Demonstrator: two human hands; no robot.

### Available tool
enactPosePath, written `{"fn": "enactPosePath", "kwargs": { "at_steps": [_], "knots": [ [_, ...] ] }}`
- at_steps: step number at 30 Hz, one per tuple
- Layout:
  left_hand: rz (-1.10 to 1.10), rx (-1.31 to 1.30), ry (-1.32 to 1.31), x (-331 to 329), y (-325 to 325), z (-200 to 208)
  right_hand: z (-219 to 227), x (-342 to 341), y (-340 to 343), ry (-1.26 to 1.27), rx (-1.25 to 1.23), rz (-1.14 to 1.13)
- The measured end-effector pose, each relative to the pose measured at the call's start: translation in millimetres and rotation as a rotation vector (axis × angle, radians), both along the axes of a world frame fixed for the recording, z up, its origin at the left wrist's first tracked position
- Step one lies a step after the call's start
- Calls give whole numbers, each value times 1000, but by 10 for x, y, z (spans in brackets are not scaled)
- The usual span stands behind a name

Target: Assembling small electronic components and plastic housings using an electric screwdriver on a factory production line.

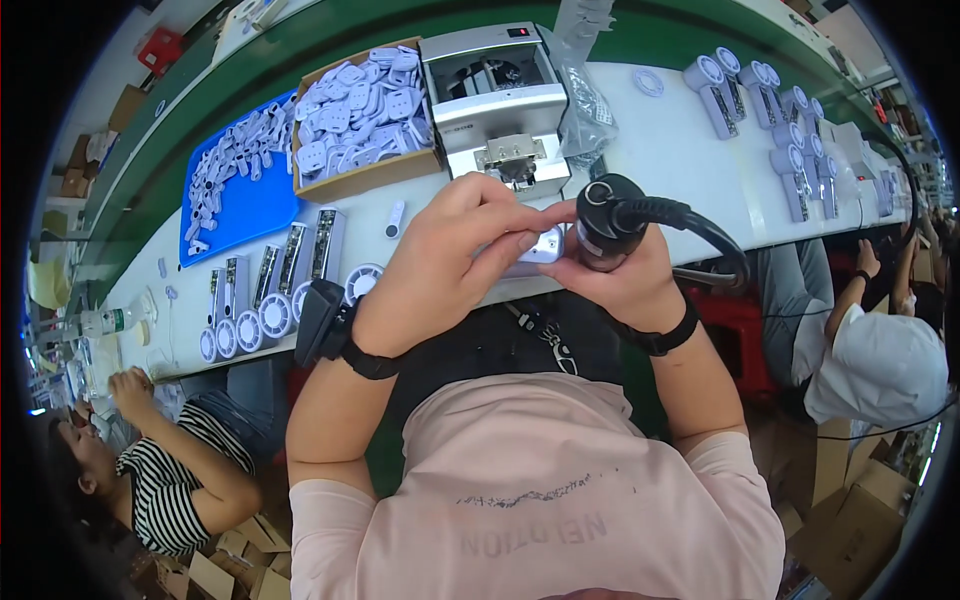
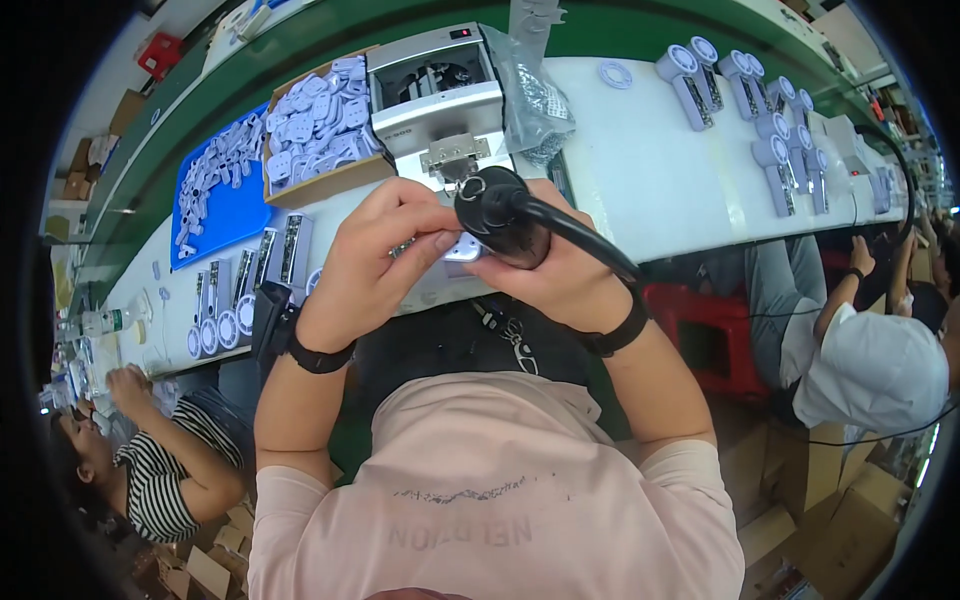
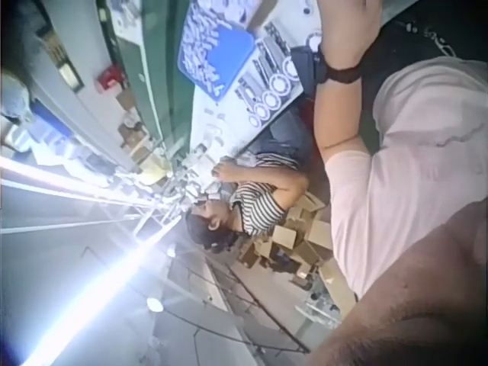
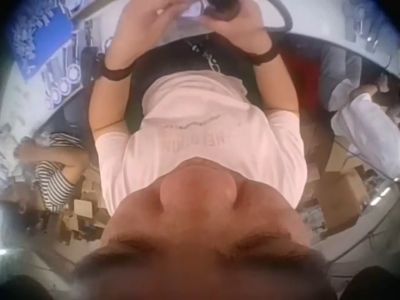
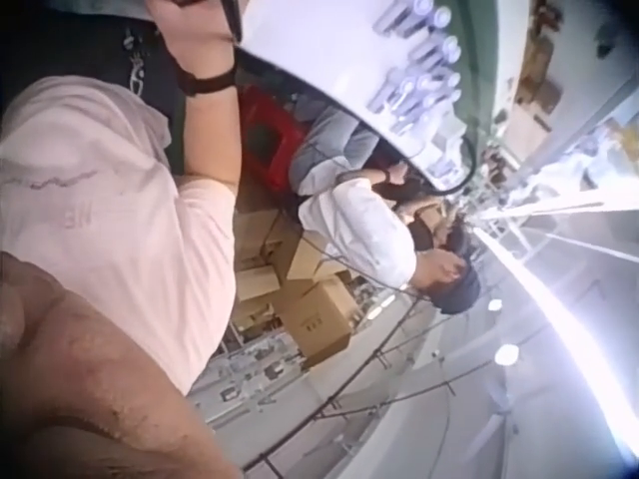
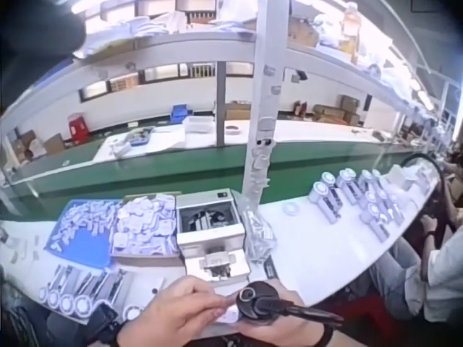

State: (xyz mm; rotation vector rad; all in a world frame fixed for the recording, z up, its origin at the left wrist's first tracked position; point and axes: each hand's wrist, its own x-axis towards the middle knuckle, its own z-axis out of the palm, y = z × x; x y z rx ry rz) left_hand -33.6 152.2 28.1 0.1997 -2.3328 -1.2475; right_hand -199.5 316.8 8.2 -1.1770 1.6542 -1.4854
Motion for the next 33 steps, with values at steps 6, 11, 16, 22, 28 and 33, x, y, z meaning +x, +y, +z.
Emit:
{"fn": "enactPosePath", "kwargs": {
  "at_steps": [6,11,16,22,28,33],
  "knots": [
    [-19,-441,88,-139,-40,36,1,-16,-54,-95,-94,0],
    [-53,-379,118,-74,-24,-77,63,-89,24,-176,-26,16],
    [35,-144,130,22,161,-144,499,-322,95,-81,-426,-8],
    [78,-109,159,25,220,-193,1131,-144,-224,-217,-755,176],
    [71,-71,189,56,229,-217,1019,16,-428,-25,-570,177],
    [78,-69,224,43,211,-240,991,31,-482,50,-531,171]
  ]
}}
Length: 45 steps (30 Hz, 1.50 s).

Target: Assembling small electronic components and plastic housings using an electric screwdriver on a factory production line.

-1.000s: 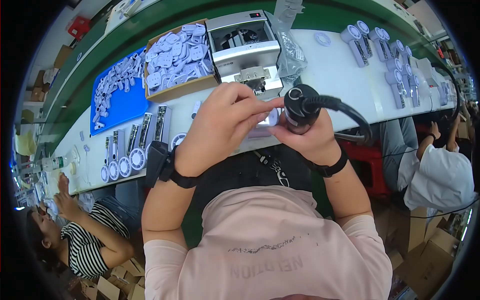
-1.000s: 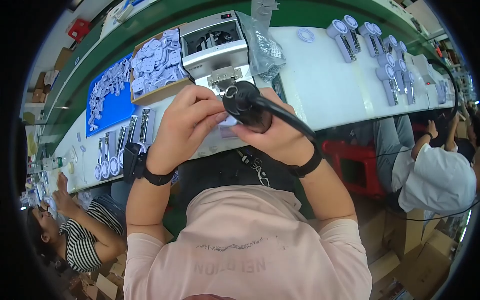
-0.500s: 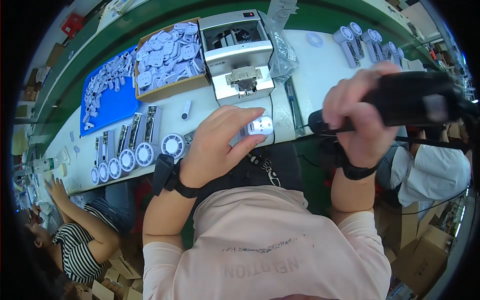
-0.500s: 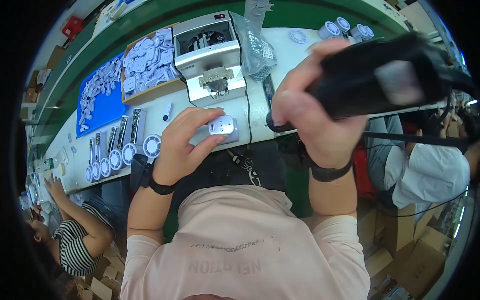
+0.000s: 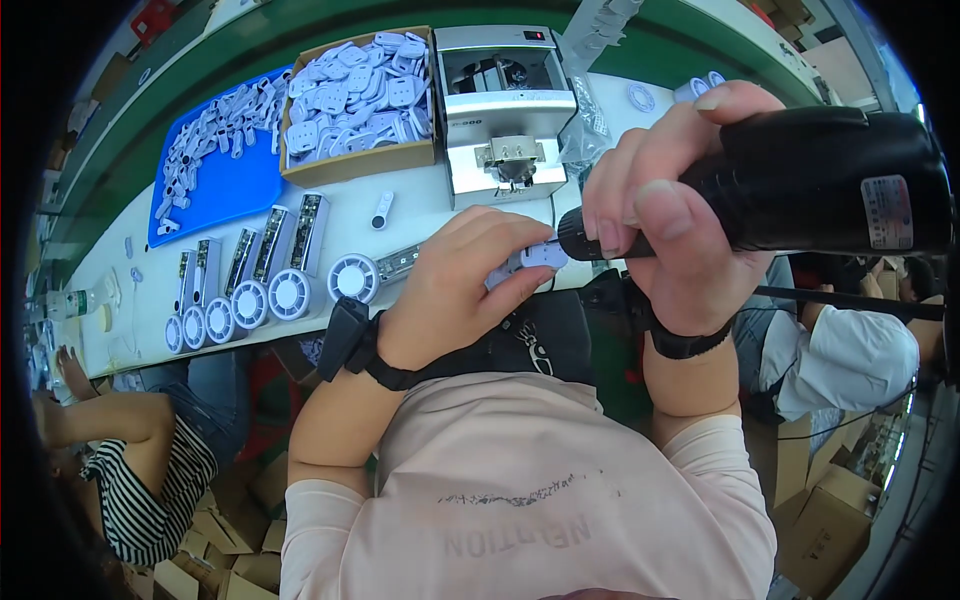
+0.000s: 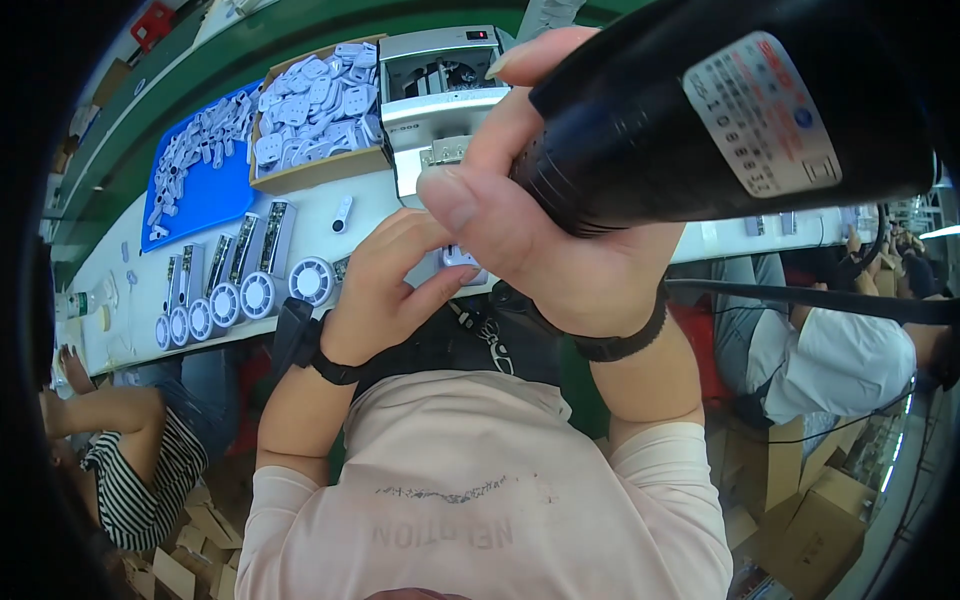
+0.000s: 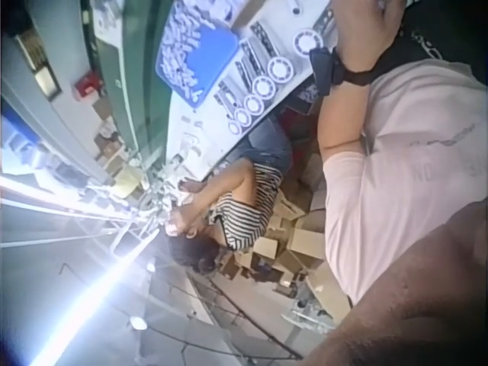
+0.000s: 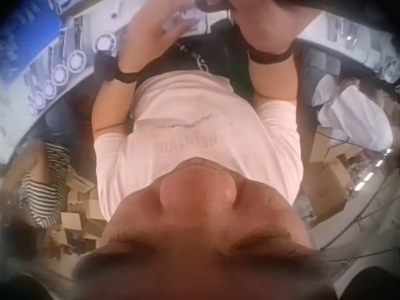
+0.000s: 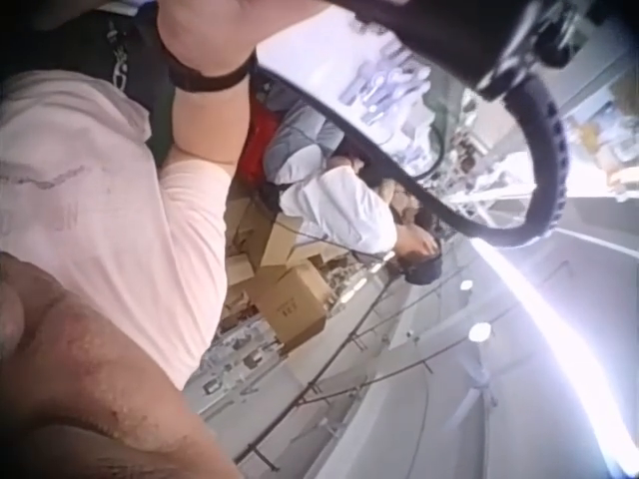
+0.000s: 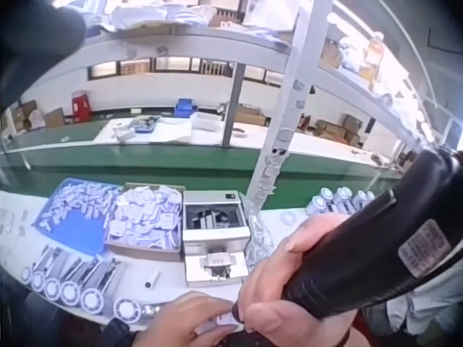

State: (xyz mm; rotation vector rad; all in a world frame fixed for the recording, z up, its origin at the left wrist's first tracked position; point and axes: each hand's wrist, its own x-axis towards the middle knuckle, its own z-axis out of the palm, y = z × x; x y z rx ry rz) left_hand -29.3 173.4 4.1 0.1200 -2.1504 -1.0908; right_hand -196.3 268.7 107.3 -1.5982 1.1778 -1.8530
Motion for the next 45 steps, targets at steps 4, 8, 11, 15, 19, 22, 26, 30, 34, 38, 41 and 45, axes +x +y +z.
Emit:
{"fn": "enactPosePath", "kwargs": {
  "at_steps": [4,8,11,15,19,22,26,30,34,38,41,45],
  "knots": [
    [-8,7,0,0,-4,-22,15,2,25,38,0,24],
    [-7,27,9,-15,3,-13,4,3,6,15,-22,15],
    [-3,23,3,-7,3,-11,14,-20,-28,35,17,39],
    [-2,18,22,-20,22,-27,-64,-91,-175,73,-28,162],
    [6,38,41,-28,36,-68,-77,-24,-92,78,-11,122],
    [-16,27,22,-32,48,-86,-88,15,-34,25,-3,89],
    [22,50,39,-86,131,-159,-93,-18,-34,-48,-19,118],
    [50,34,25,44,157,-181,-55,-39,-103,-109,-16,143],
    [111,23,-25,223,158,-170,-210,-114,-339,-228,-34,106],
    [154,4,18,291,131,-141,-640,-111,-655,-31,88,-133],
    [171,-10,45,323,116,-179,-702,-70,-695,-90,179,-173],
    [174,-3,54,307,106,-197,-669,-60,-653,-150,267,-138]
  ]
}}
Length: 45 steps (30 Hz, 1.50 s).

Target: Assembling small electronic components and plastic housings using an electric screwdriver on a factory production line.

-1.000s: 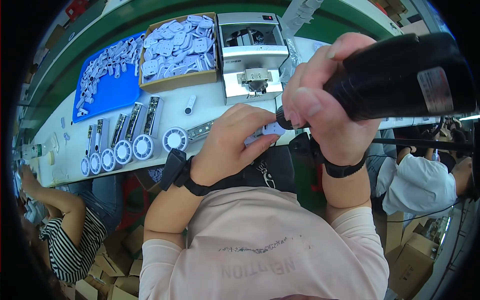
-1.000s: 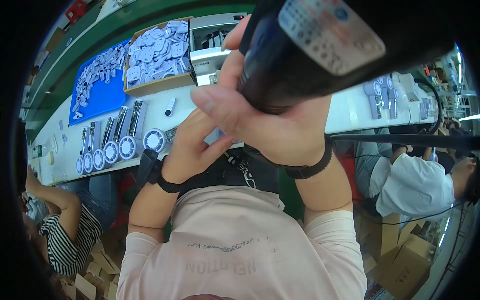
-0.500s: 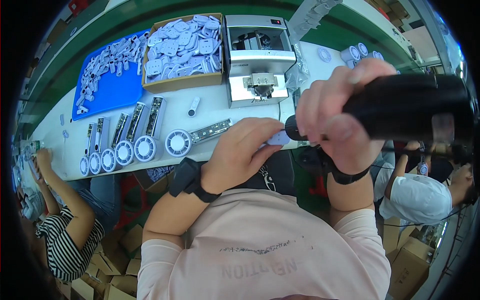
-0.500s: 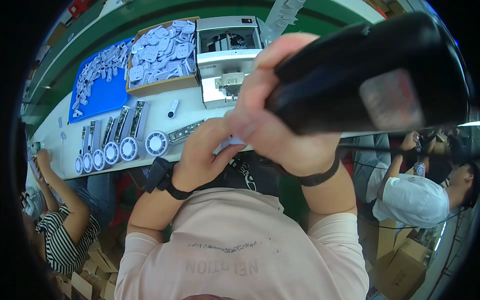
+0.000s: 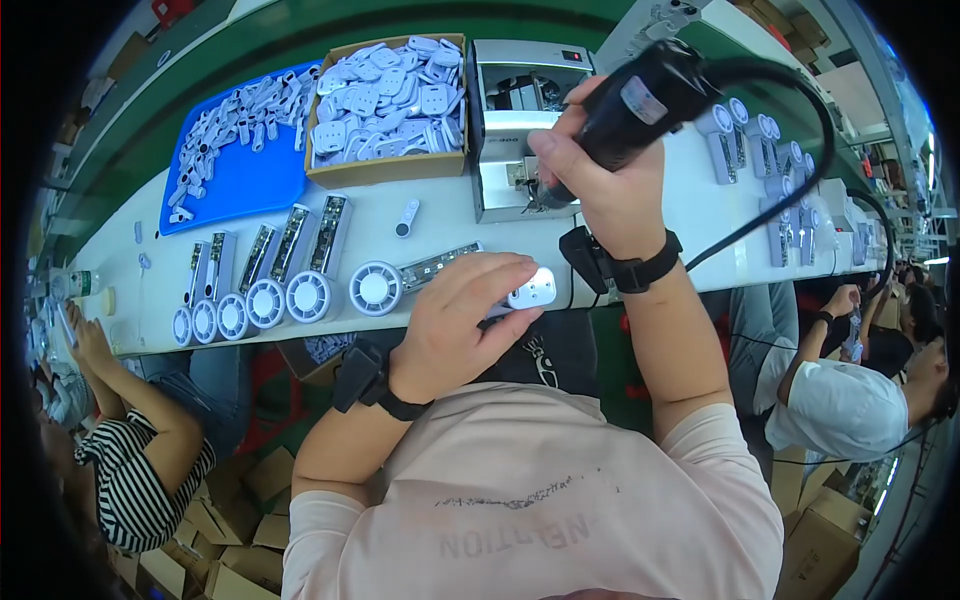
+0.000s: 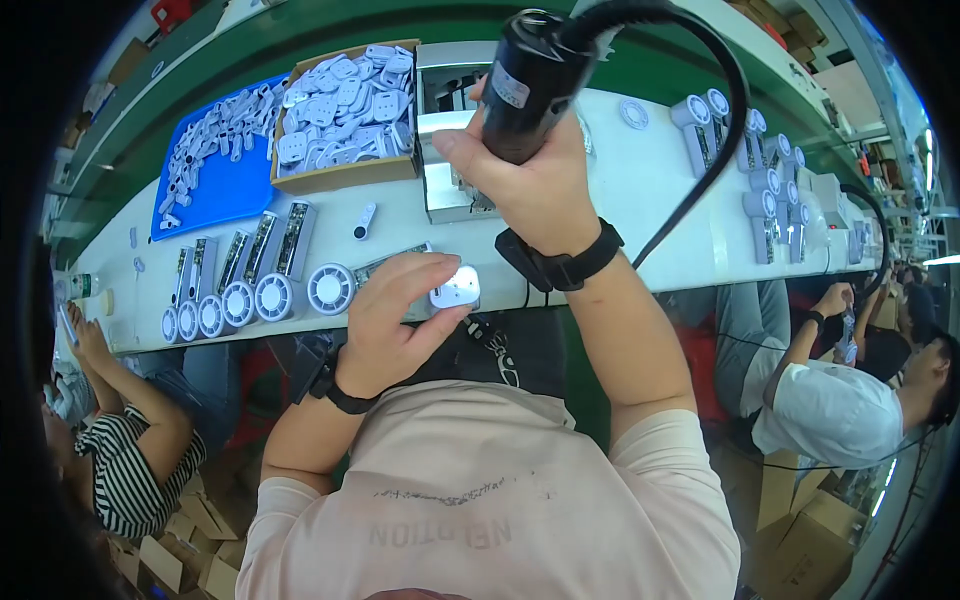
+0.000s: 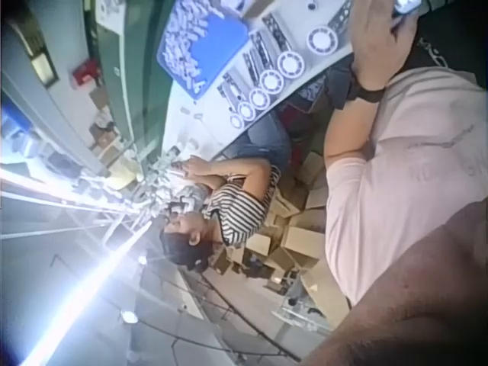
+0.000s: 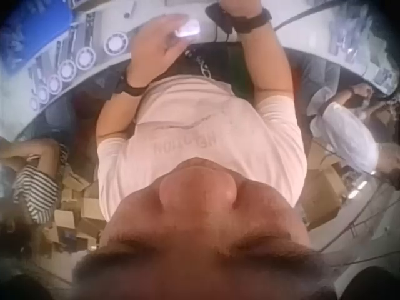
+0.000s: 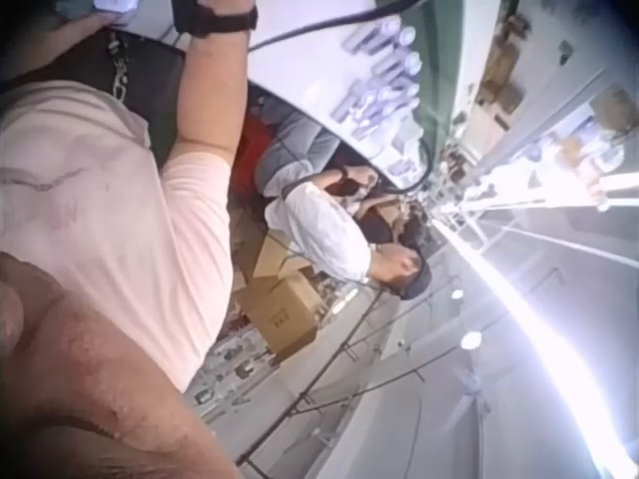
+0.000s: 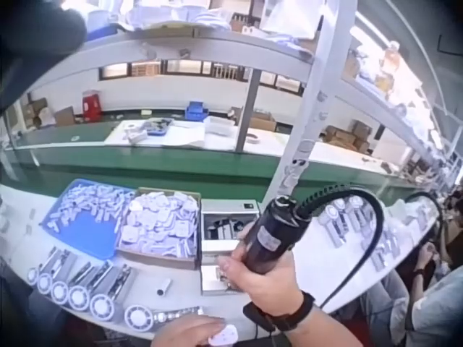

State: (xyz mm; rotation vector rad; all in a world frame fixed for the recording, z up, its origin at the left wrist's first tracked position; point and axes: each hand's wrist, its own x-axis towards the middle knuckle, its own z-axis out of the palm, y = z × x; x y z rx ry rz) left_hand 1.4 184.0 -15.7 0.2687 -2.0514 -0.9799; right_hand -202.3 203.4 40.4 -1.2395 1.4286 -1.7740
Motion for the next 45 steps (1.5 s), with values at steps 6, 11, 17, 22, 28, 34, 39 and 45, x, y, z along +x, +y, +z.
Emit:
{"fn": "enactPosePath", "kwargs": {
  "at_steps": [6,11,17,22,28,34,39,45],
  "knots": [
    [-13,34,12,-60,-37,35,189,28,380,-141,-129,7],
    [17,54,11,-67,-2,41,769,316,657,-180,-402,186],
    [4,10,33,-117,-13,31,617,395,618,22,-309,194],
    [5,8,14,-95,-26,-6,625,338,545,157,-255,227],
    [25,-5,13,-108,-7,-10,554,442,492,29,-310,229],
    [43,81,18,-115,146,-18,525,453,660,-123,-344,202],
    [8,-14,26,-184,167,-154,554,376,801,-136,-368,188],
    [-66,-104,-216,-75,216,-78,601,-254,1232,-393,-458,-37]
  ]
}}
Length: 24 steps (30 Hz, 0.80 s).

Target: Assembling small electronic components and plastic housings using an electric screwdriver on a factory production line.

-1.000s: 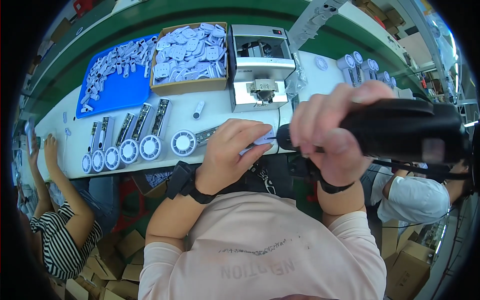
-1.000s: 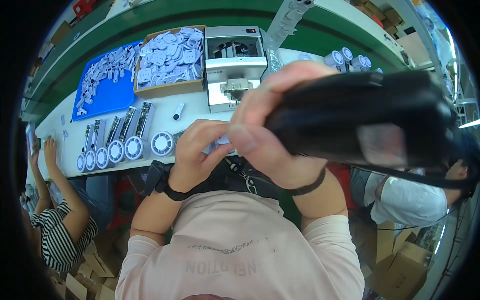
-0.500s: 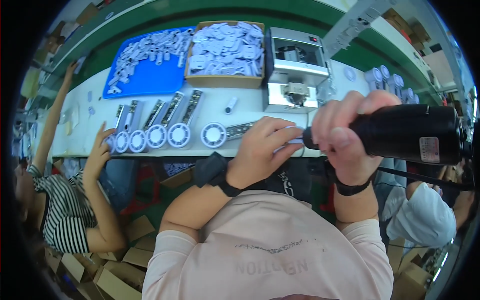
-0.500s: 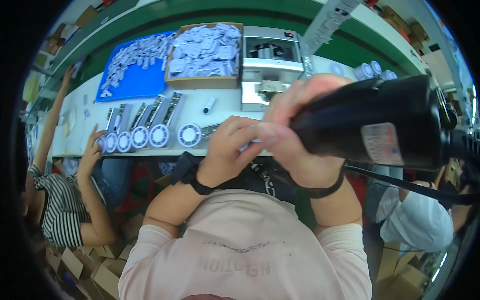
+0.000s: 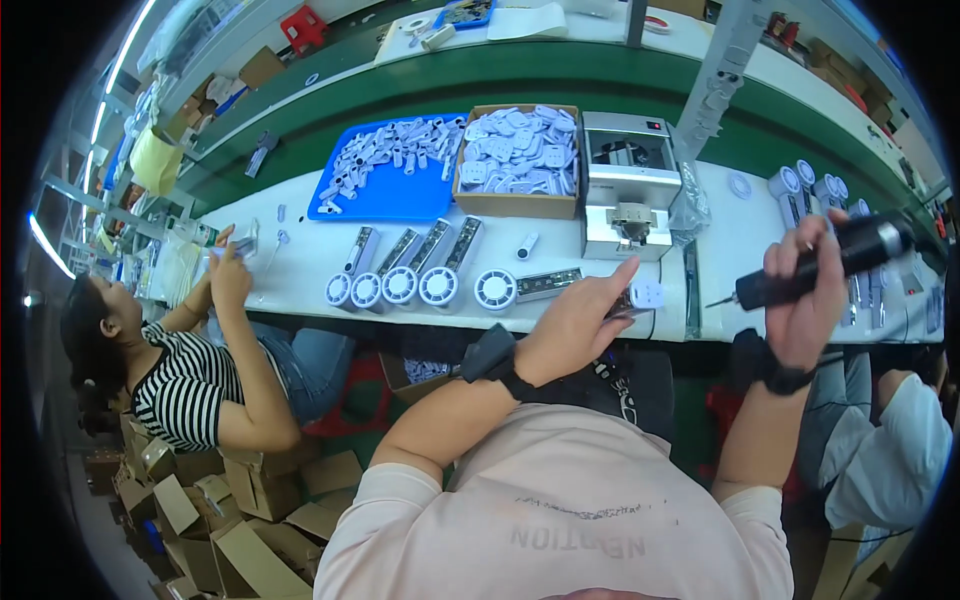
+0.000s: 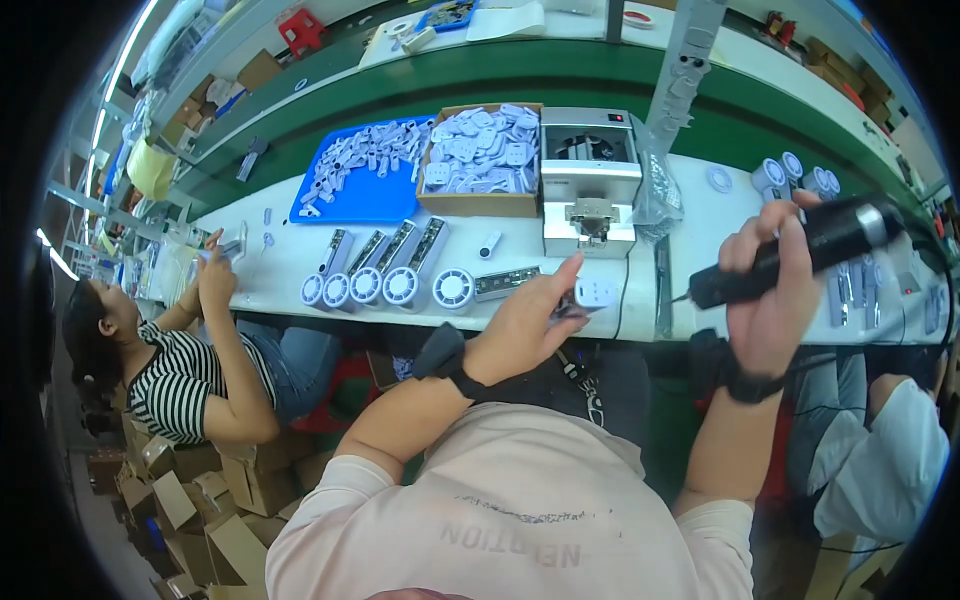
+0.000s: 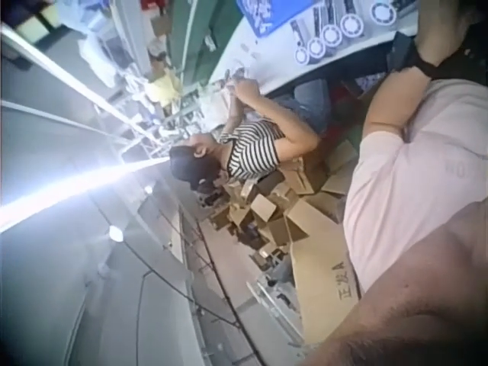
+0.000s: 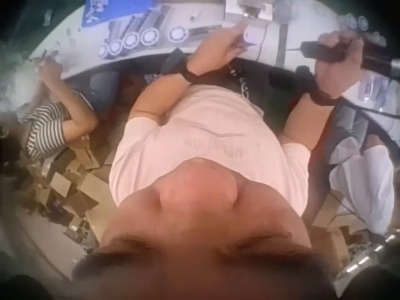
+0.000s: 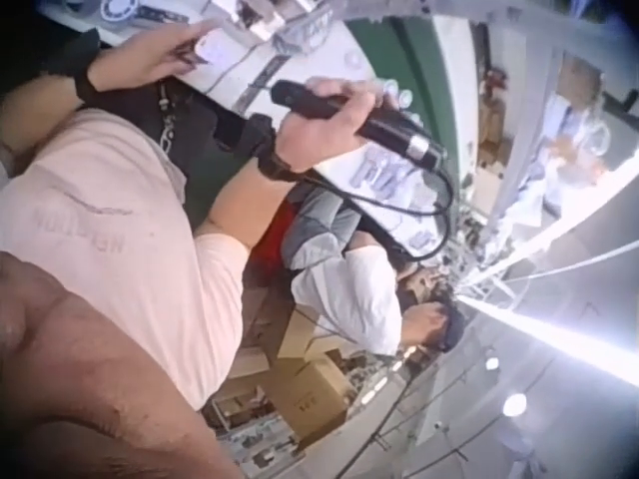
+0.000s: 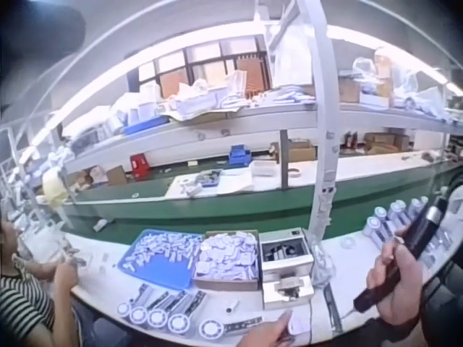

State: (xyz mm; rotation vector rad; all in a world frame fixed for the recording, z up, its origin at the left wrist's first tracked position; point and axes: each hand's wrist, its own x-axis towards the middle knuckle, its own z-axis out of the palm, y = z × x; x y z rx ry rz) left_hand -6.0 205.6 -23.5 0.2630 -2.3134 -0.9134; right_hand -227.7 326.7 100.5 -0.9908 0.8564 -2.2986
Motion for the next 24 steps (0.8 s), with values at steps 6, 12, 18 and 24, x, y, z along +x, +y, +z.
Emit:
{"fn": "enactPosePath", "kwargs": {
  "at_steps": [6,12,18,24],
  "knots": [
    [-71,-332,-516,108,-93,325,-1566,-1202,-5,-438,557,-330],
    [67,-672,-586,85,-188,-17,-1923,-1491,82,57,876,-585],
    [281,-574,-542,300,-180,104,-2044,-1802,339,738,1235,-956],
    [320,-472,-519,565,-243,-9,-795,-241,-97,889,882,-285]
  ]
}}
